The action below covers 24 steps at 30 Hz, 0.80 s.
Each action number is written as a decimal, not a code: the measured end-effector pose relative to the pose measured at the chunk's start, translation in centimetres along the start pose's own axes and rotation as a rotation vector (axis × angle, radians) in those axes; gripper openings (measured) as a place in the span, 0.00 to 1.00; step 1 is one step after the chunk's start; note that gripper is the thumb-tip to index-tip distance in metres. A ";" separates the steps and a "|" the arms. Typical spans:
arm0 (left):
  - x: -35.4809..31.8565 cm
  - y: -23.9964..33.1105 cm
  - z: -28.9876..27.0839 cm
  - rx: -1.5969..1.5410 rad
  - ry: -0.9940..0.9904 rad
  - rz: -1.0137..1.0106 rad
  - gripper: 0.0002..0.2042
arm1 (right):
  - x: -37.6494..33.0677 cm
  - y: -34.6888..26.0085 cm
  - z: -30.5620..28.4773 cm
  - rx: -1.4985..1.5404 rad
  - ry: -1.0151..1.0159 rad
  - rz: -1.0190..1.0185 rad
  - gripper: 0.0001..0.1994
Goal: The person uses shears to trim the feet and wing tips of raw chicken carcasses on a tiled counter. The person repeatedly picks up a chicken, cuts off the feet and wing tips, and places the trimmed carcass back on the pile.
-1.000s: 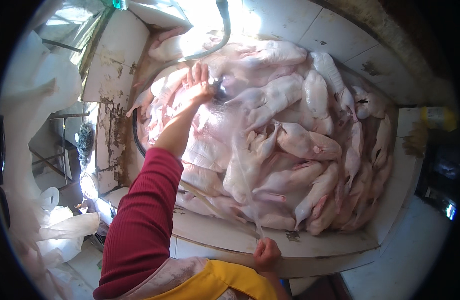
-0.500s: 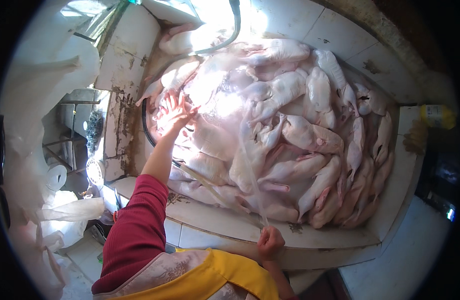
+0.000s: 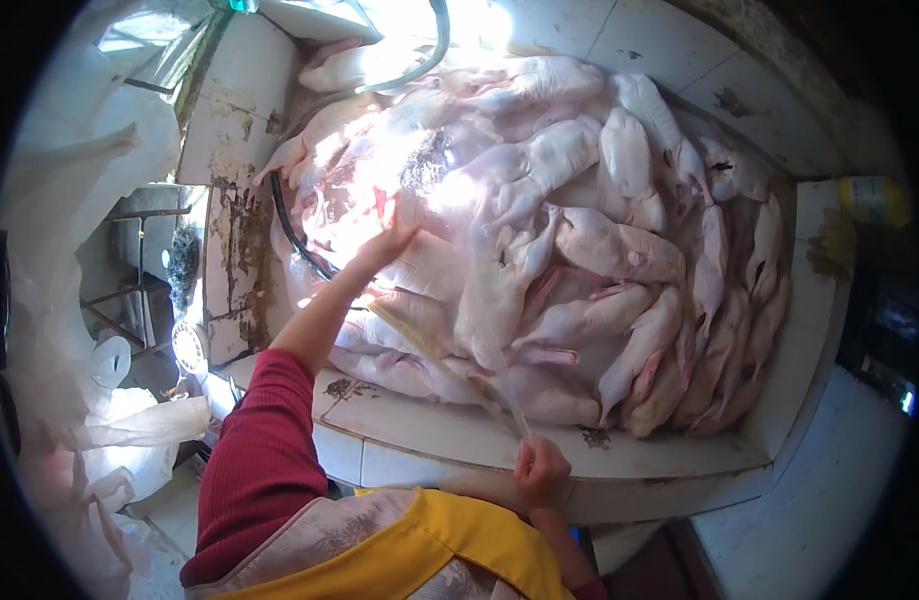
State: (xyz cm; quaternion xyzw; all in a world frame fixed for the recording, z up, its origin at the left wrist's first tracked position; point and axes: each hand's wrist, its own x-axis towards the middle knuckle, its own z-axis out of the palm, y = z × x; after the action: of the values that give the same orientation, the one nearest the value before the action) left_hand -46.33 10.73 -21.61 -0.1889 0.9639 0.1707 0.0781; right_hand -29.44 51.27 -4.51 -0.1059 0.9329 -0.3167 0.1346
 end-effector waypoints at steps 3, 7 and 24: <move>-7.1 3.1 -1.4 0.035 -0.380 -0.024 0.44 | 0.3 -0.2 -0.3 -0.011 -0.004 -0.016 0.06; -7.7 2.6 -1.8 0.042 -0.372 0.062 0.46 | 0.0 0.3 -0.3 -0.040 -0.028 -0.021 0.05; -15.2 -0.6 2.4 0.041 -0.482 0.085 0.33 | 2.6 -1.5 0.3 0.108 -0.254 0.125 0.11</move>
State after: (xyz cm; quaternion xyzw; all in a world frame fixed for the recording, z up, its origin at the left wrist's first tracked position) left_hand -31.93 16.19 -20.76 -0.1002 0.9277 0.1944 0.3025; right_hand -31.60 49.25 -4.26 -0.0793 0.8948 -0.3416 0.2764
